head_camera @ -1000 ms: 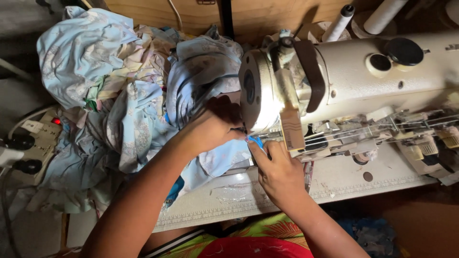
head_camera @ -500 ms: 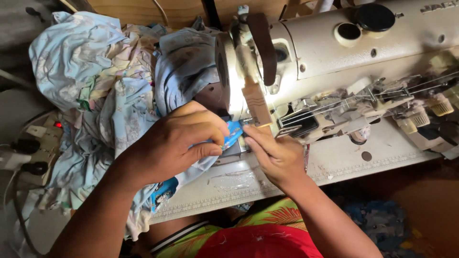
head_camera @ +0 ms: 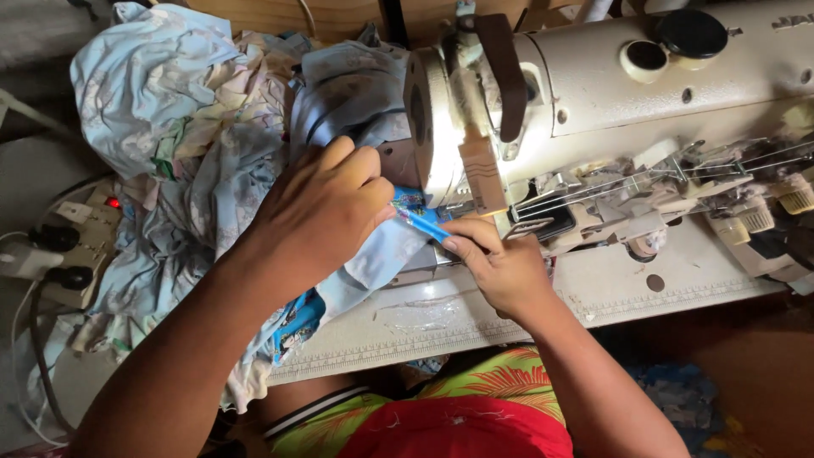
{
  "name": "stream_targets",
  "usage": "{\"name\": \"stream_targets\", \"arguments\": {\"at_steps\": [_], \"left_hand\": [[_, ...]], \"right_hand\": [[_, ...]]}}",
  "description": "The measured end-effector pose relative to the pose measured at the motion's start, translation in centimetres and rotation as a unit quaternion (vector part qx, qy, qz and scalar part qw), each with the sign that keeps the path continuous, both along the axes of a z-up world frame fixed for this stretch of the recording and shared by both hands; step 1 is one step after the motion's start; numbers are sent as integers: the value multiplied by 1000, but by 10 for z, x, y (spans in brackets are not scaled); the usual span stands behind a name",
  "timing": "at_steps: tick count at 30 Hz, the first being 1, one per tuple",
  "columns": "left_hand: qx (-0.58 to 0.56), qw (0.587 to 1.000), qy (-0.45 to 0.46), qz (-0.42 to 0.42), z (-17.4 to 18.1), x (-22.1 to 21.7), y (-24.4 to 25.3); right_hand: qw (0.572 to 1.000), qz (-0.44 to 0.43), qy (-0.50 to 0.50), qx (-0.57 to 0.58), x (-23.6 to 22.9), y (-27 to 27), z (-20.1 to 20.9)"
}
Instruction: Trimming small fabric components using hand snips at a sewing machine workstation.
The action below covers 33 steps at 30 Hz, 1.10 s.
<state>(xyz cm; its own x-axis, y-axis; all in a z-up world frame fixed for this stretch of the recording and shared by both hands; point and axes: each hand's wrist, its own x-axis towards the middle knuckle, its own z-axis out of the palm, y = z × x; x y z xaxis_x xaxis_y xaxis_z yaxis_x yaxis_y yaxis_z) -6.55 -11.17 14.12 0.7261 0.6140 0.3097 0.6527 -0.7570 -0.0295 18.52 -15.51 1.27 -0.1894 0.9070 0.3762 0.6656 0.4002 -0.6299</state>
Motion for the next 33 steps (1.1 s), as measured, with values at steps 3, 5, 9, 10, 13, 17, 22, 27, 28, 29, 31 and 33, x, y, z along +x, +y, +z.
{"name": "stream_targets", "arguments": {"at_steps": [3, 5, 9, 10, 13, 17, 22, 27, 28, 29, 31, 33], "left_hand": [[-72, 997, -10, -22, 8, 1, -2], [-118, 991, -24, -49, 14, 2, -6], [-161, 974, -86, -131, 14, 6, -13], [-155, 968, -105, -169, 11, 8, -14], [-130, 977, -48, -164, 8, 12, -17], [-32, 989, -12, -146, -14, 20, -16], [-84, 981, 30, -174, -52, 28, -14], [-108, 978, 68, -166, -68, 21, 8], [-117, 976, 85, -161, -66, 19, 12], [-118, 976, 84, -162, -71, 17, 17], [-87, 983, 67, -145, -78, 14, 25], [-88, 986, 69, -127, -78, 10, 34]], "right_hand": [[993, 11, 1, -119, 1, 2, 4], [986, 19, 13, -168, 1, 5, 3], [974, 191, 86, -81, -8, 7, 22], [965, 234, 111, -37, -12, 6, 31], [945, 204, 173, -188, -18, -16, 50], [937, 178, 229, -196, -22, -38, 31], [958, 140, 234, -92, -19, -66, 2], [943, 134, 281, -113, -16, -72, -21], [940, 140, 290, -116, -15, -71, -24], [940, 139, 290, -117, -15, -68, -26], [935, 144, 301, -123, -16, -62, -30], [937, 138, 298, -116, -16, -52, -34]]}}
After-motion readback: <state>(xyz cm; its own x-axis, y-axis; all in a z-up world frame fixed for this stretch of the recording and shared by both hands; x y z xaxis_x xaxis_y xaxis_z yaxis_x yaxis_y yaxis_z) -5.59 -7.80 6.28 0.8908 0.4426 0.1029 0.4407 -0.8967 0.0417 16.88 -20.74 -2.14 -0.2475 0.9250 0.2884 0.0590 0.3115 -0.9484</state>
